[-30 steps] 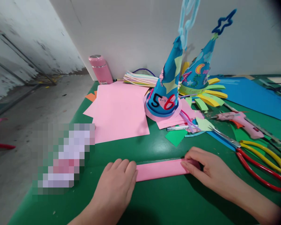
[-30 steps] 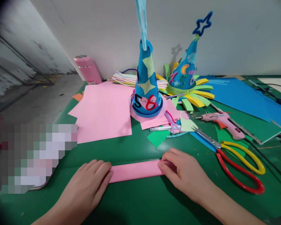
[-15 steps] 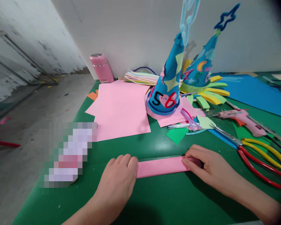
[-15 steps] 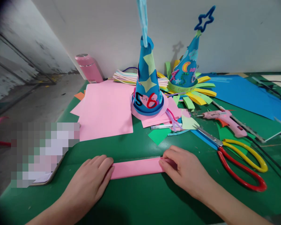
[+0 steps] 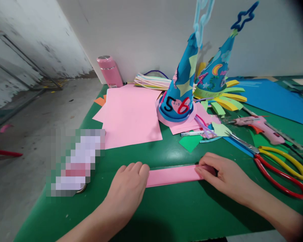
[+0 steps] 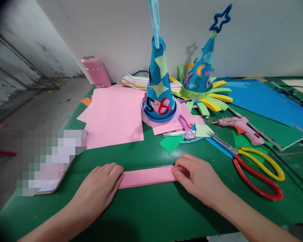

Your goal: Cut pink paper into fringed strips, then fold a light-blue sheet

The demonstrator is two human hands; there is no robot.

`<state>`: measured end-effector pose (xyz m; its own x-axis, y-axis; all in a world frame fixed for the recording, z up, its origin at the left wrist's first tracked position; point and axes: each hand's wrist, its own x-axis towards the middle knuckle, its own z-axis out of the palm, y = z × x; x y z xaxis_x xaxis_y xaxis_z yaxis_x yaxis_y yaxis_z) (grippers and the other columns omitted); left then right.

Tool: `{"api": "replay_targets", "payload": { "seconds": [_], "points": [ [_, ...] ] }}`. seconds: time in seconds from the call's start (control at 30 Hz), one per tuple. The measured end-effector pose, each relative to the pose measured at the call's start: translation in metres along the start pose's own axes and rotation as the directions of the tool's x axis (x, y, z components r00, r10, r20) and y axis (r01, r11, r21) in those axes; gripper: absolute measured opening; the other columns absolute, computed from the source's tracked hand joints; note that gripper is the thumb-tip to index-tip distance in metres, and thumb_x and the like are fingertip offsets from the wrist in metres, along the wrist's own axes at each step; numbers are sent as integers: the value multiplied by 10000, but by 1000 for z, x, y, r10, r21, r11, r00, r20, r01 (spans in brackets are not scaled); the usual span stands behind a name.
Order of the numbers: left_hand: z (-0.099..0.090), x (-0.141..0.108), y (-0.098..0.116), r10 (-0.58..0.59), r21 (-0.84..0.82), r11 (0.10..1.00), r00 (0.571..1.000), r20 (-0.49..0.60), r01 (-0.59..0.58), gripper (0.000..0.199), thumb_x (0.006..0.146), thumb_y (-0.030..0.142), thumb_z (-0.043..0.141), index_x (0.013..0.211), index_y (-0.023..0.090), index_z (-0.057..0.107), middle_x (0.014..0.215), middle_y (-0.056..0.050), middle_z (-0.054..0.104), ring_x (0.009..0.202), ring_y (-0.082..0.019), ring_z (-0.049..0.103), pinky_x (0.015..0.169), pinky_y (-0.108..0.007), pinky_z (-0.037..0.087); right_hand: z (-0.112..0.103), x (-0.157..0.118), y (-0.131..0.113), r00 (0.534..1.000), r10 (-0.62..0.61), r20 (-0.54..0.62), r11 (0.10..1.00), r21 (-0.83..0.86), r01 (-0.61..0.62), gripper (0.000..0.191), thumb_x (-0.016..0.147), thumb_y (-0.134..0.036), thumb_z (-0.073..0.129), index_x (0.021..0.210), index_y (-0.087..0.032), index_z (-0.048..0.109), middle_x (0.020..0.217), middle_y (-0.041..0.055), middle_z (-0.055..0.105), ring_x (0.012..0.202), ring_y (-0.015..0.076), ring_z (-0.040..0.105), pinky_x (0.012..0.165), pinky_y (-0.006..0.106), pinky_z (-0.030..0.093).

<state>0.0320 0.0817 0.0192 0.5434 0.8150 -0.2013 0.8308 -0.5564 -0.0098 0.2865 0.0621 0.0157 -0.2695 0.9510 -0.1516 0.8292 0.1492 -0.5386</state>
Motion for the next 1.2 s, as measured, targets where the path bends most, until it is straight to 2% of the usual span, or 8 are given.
{"api": "replay_targets", "payload": {
  "seconds": [0.17, 0.27, 0.4, 0.53, 0.63, 0.83, 1.0, 1.2],
  "points": [
    [4, -2, -1, 8, 9, 1000, 999, -36, -8, 234, 832, 123, 318, 745, 168, 530, 693, -49, 556, 623, -214, 523, 586, -344, 381, 2, -1, 2, 1000, 18, 6, 1000, 10, -18, 197, 827, -318, 413, 674, -212, 475, 648, -23, 468, 567, 121, 456, 513, 259, 326],
    [7, -3, -3, 1, -56, 998, 998, -69, -5, 227, 839, 140, 310, 753, 162, 519, 695, -48, 550, 642, -206, 517, 606, -346, 382, 1, -1, 4, 1000, 19, 24, 999, 39, -20, 213, 835, -338, 403, 678, -214, 477, 659, -21, 469, 582, 123, 461, 525, 262, 333],
    [16, -7, -9, -22, -204, 979, 979, -201, -20, 216, 857, 191, 293, 732, 170, 468, 677, -30, 541, 621, -184, 502, 598, -328, 377, -4, -2, 6, 997, -2, 76, 994, 106, -6, 170, 825, -365, 432, 759, -229, 510, 727, -18, 506, 649, 132, 480, 569, 264, 355],
    [25, -13, -17, 31, -335, 930, 942, -333, -149, 149, 849, 212, 330, 741, 189, 430, 647, -3, 513, 578, -157, 457, 570, -297, 358, -10, -5, 7, 985, -48, 167, 983, 182, 17, 146, 794, -368, 497, 751, -235, 540, 819, -13, 537, 736, 135, 499, 631, 251, 375],
    [26, -17, -23, 85, -396, 893, 943, -322, -215, 59, 805, 253, 449, 808, 195, 442, 707, -3, 531, 638, -154, 469, 612, -292, 362, -12, -6, 8, 977, -75, 197, 977, 212, 32, 174, 803, -368, 486, 719, -235, 559, 835, -14, 539, 754, 127, 503, 639, 239, 377],
    [23, -20, -21, 48, -458, 872, 961, -271, -173, 270, 708, 214, 568, 958, 195, 466, 644, 27, 512, 632, -145, 459, 660, -310, 335, -11, -6, 14, 976, -87, 201, 973, 229, 40, 156, 799, -367, 496, 744, -251, 586, 852, -13, 539, 780, 127, 509, 648, 235, 385],
    [23, -19, -15, 65, -452, 867, 946, -319, -211, 31, 743, 201, 546, 729, 217, 569, 623, 18, 522, 654, -147, 432, 648, -319, 279, -13, -7, 11, 976, -71, 208, 963, 269, 12, 180, 799, -376, 489, 744, -241, 595, 846, 2, 536, 764, 135, 512, 624, 236, 389],
    [24, -19, -14, 13, -469, 871, 963, -270, -143, 209, 815, 198, 431, 625, 180, 518, 603, 5, 511, 648, -147, 415, 634, -327, 270, -13, -6, 12, 986, -3, 170, 962, 269, -43, 285, 822, -392, 440, 636, -199, 537, 782, 10, 518, 692, 135, 497, 608, 258, 371]
  ]
}}
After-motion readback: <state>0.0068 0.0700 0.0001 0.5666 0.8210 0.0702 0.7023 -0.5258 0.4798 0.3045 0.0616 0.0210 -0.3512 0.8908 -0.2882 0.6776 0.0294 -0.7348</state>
